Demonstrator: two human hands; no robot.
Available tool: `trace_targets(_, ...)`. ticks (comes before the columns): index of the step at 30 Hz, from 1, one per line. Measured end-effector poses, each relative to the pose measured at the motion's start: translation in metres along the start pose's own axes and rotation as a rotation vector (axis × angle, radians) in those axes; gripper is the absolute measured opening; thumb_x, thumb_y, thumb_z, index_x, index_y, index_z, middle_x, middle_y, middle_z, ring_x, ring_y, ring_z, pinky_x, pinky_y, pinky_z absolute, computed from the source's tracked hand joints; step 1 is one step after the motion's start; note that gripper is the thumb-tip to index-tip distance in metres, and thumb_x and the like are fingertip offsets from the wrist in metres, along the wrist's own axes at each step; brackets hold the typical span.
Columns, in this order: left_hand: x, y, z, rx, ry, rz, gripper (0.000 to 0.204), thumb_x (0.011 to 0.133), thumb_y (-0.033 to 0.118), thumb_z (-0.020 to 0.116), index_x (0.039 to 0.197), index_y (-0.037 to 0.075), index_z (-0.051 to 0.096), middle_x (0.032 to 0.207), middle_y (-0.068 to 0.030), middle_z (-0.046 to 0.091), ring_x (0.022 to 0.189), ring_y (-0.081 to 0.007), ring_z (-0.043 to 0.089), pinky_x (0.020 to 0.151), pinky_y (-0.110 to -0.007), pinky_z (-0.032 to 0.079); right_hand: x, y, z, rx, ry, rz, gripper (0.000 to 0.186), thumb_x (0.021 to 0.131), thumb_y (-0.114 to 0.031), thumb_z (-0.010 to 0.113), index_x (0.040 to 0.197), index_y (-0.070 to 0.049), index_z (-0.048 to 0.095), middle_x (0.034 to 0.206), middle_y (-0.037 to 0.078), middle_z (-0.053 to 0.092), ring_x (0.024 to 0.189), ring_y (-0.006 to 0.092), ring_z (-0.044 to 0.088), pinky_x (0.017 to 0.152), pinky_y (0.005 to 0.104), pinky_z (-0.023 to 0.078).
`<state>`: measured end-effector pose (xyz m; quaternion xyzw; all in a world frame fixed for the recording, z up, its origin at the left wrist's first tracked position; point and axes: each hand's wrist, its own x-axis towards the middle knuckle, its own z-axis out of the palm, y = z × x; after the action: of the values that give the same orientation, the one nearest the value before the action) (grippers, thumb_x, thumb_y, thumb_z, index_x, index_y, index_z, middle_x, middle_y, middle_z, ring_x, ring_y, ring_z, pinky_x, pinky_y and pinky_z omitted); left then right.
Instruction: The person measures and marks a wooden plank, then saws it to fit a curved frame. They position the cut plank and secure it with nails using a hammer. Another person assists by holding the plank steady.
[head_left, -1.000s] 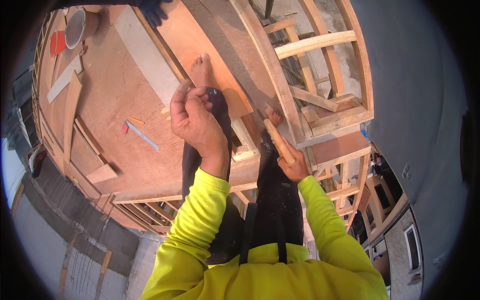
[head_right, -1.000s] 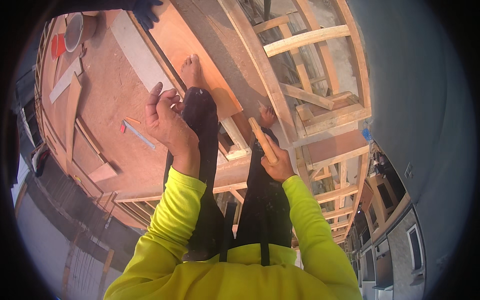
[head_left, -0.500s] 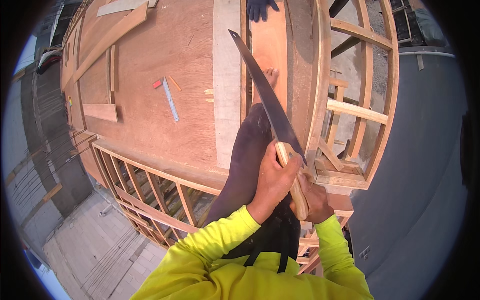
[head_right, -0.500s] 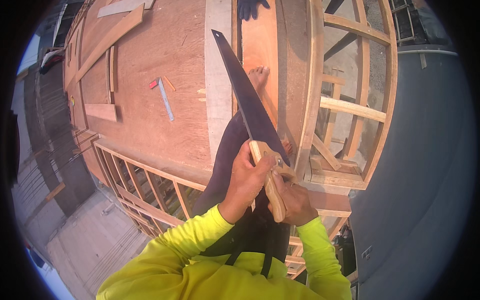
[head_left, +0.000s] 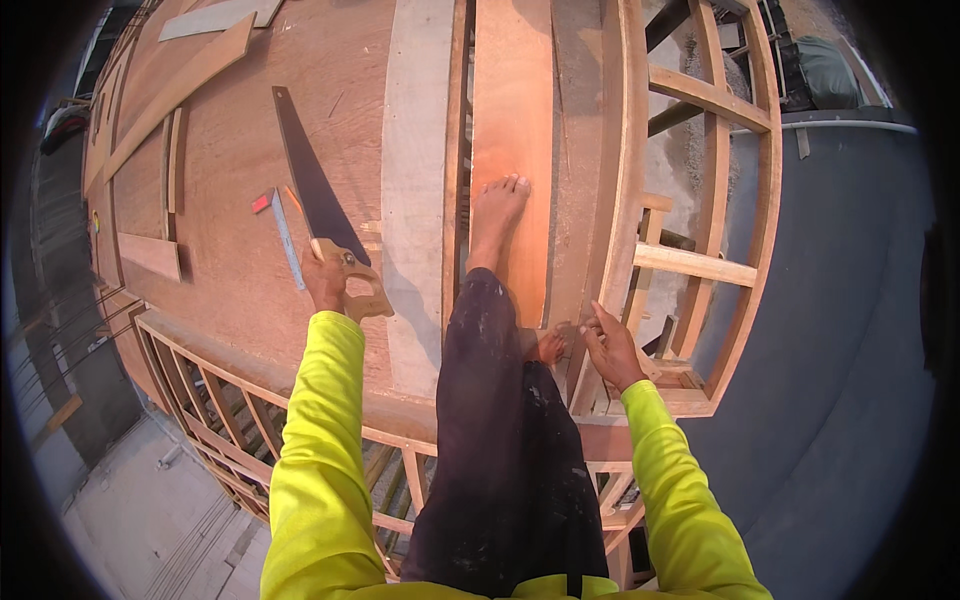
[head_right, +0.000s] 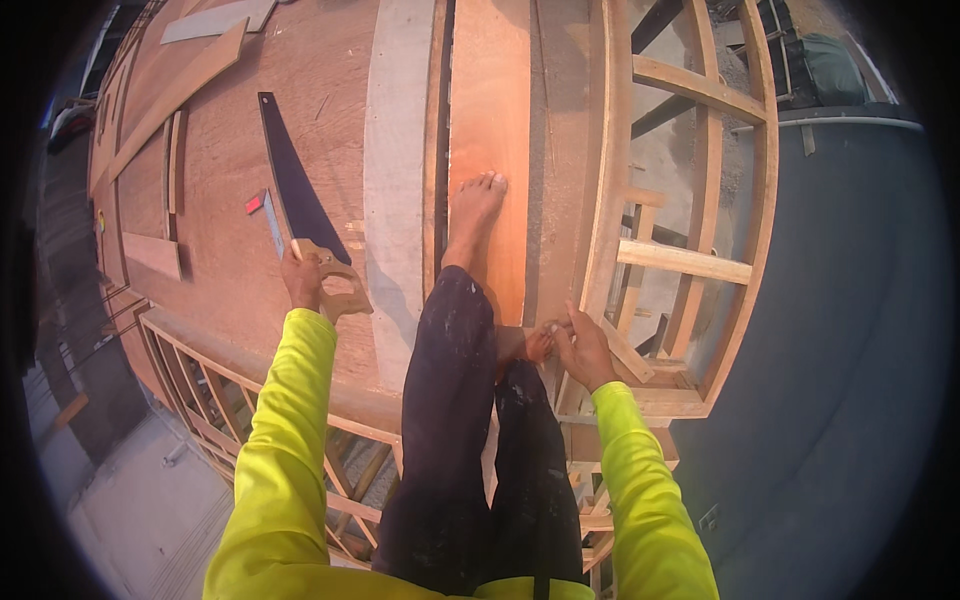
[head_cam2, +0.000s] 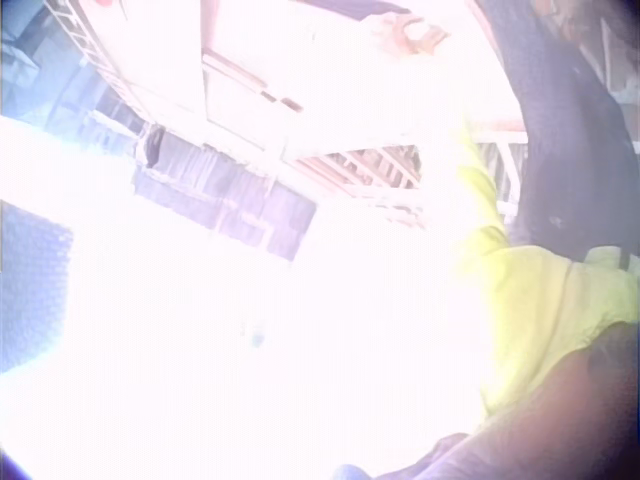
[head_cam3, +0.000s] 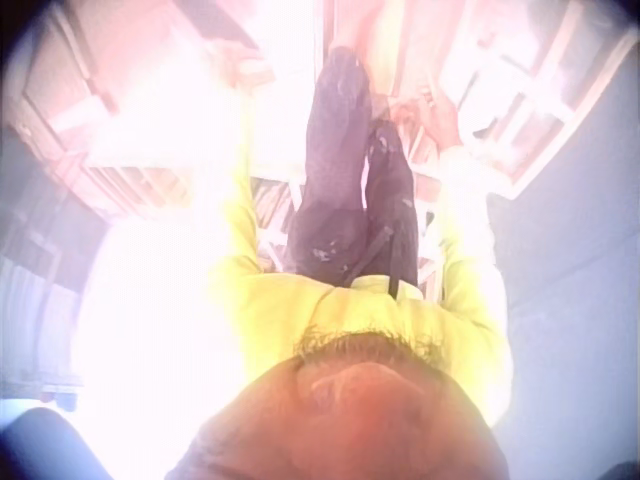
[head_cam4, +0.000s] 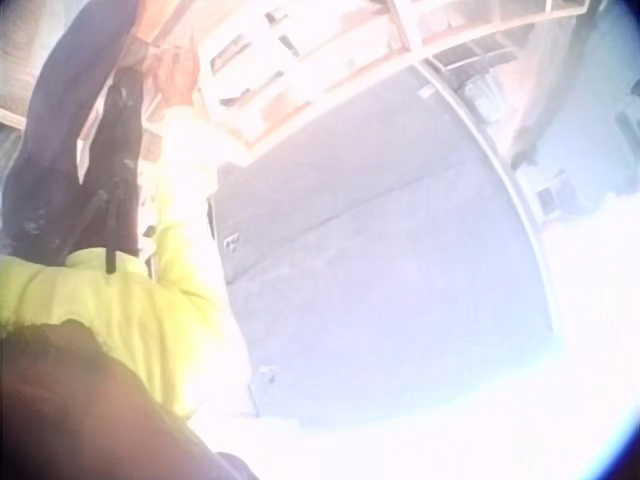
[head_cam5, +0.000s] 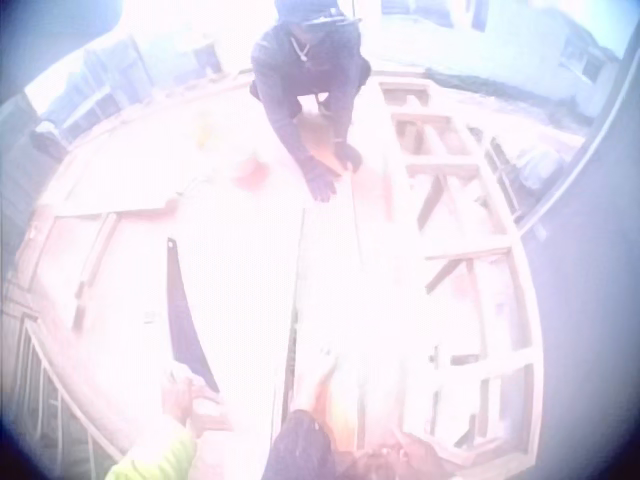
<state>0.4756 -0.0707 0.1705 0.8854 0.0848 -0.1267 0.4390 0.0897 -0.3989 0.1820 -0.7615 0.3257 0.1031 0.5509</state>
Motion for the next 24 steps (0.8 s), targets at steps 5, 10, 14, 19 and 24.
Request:
trace_targets(5, 0.047, -0.104, -0.012, 0.037, 0.020, -0.014, 0.034, 0.088, 0.002, 0.058, 0.121, -0.005, 0.061, 0.108, -0.0161, 0.069, 0.093, -0.0244, 0.068, 0.087, -0.036, 0.055, 0.026, 0.095, 0.053, 0.167, -0.072, 0.205, 0.052, 0.098, -0.018, 0.064, 0.144, 0.002, 0.051, 0.107, 0.020, 0.071, 0.093, 0.0245, 0.069, 0.085, 0.0347, 0.055)
trace_targets(10, 0.035, -0.142, -0.028, 0.694, 0.169, 0.130, 0.049, 0.088, 0.007, 0.056, 0.134, -0.010, 0.053, 0.118, -0.0337, 0.062, 0.109, -0.0528, 0.058, 0.101, -0.046, 0.047, 0.061, 0.106, 0.094, -0.015, -0.097, 0.186, 0.060, 0.098, -0.022, 0.064, 0.150, 0.001, 0.043, 0.127, 0.024, 0.065, 0.105, 0.0301, 0.067, 0.091, 0.0380, 0.055)
trace_targets(14, -0.033, -0.113, 0.019, 0.625, 0.034, 0.188, 0.056, 0.088, 0.007, 0.059, 0.140, -0.010, 0.045, 0.135, -0.0342, 0.051, 0.125, -0.0497, 0.050, 0.108, -0.048, 0.042, 0.057, 0.102, 0.112, 0.082, -0.026, 0.169, 0.061, 0.098, -0.022, 0.063, 0.151, 0.000, 0.042, 0.137, 0.025, 0.059, 0.111, 0.0318, 0.064, 0.095, 0.0373, 0.053)
trace_targets(19, -0.147, -0.062, 0.078, 0.518, -0.189, 0.237, 0.058, 0.089, 0.008, 0.062, 0.141, -0.009, 0.045, 0.142, -0.0313, 0.047, 0.136, -0.0451, 0.044, 0.115, -0.046, 0.036, 0.071, 0.116, 0.155, 0.210, 0.005, 0.280, 0.049, 0.096, -0.021, 0.064, 0.138, 0.002, 0.052, 0.126, 0.025, 0.064, 0.110, 0.0345, 0.064, 0.093, 0.0416, 0.052)
trace_targets(24, -0.251, -0.047, 0.037, 0.427, -0.318, 0.097, 0.055, 0.092, 0.011, 0.066, 0.141, -0.007, 0.047, 0.145, -0.0272, 0.046, 0.135, -0.0415, 0.046, 0.115, -0.043, 0.037, 0.079, 0.128, 0.170, 0.232, 0.073, 0.377, 0.029, 0.095, -0.023, 0.063, 0.108, 0.002, 0.063, 0.102, 0.023, 0.070, 0.099, 0.0377, 0.068, 0.086, 0.0461, 0.052)
